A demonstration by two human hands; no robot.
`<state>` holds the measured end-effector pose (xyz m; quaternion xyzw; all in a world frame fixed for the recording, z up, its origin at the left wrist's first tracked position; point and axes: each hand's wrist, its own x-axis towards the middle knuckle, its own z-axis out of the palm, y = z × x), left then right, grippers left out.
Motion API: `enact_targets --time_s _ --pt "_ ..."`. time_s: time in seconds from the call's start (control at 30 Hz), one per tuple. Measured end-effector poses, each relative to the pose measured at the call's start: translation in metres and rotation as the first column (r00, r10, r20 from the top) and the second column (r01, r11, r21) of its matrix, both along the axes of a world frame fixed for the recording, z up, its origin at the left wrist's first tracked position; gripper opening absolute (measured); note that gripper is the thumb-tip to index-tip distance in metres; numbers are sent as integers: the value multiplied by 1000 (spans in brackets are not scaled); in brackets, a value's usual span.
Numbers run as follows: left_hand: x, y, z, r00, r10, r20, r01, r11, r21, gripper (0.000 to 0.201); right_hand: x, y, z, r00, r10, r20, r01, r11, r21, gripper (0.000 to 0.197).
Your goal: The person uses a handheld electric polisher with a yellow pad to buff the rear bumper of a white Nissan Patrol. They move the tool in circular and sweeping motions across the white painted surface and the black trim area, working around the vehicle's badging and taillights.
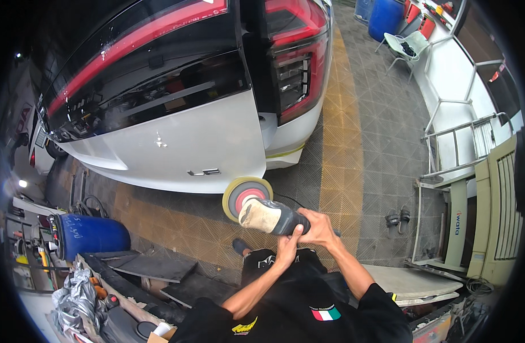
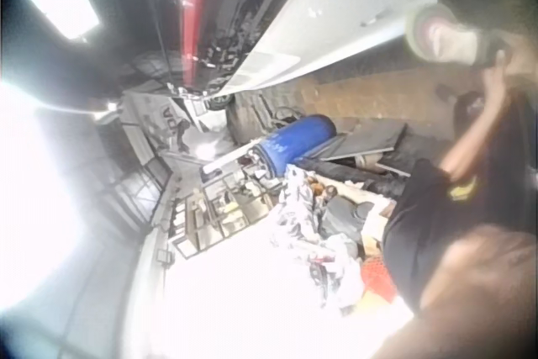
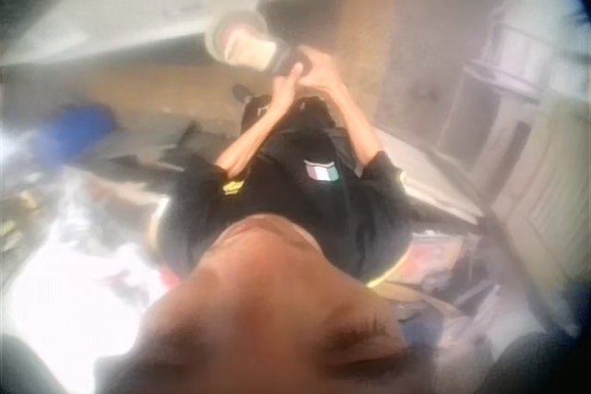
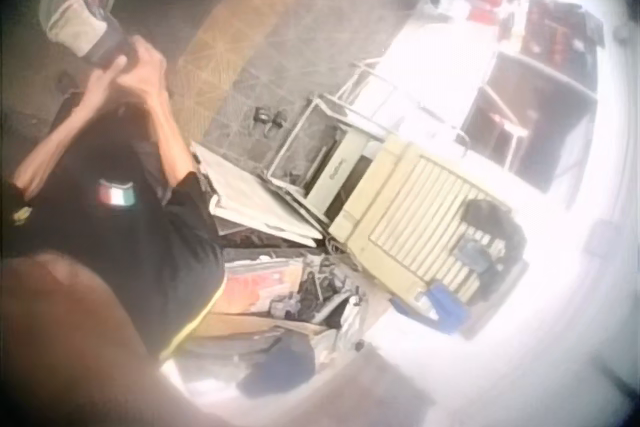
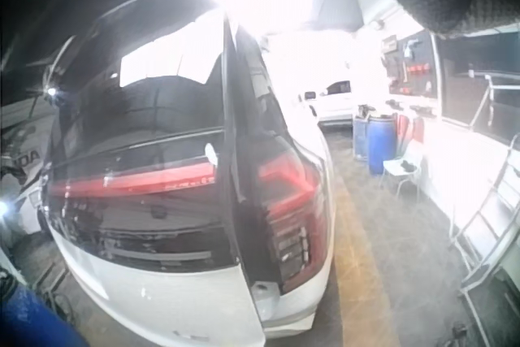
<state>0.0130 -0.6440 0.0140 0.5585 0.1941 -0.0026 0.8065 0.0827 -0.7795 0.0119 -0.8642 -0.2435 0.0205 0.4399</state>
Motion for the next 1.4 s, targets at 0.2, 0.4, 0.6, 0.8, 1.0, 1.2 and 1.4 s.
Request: enact_targets --time_s 0.2,0.4,0.6,0.8,1.0,1.2,1.4 --pt "6 53 27 994 -42 101 -14 866 501 48 -2 70 -28 994 -58 -88 85 938 337 70" --pt "2 112 37 983 -169 -69 165 664 729 73 -21 142 -53 952 -46 -301 226 770 596 66" --pt "-2 114 58 993 -105 -57 111 624 774 86 -42 166 -64 909 -2 -416 309 674 671 53" --pt "3 124 62 985 -165 -58 145 587 796 86 -43 171 -53 886 -23 -463 357 671 650 51" --pt "7 136 66 987 -159 -11 117 671 732 84 -20 172 -40 969 -9 -246 177 722 669 67" --pt "7 126 68 979 -199 -30 146 595 791 85 -39 172 -50 904 -31 -427 319 715 622 66" --pt "-17 120 21 990 -133 -46 132 768 627 97 -38 133 -39 960 -65 -274 186 877 443 69"
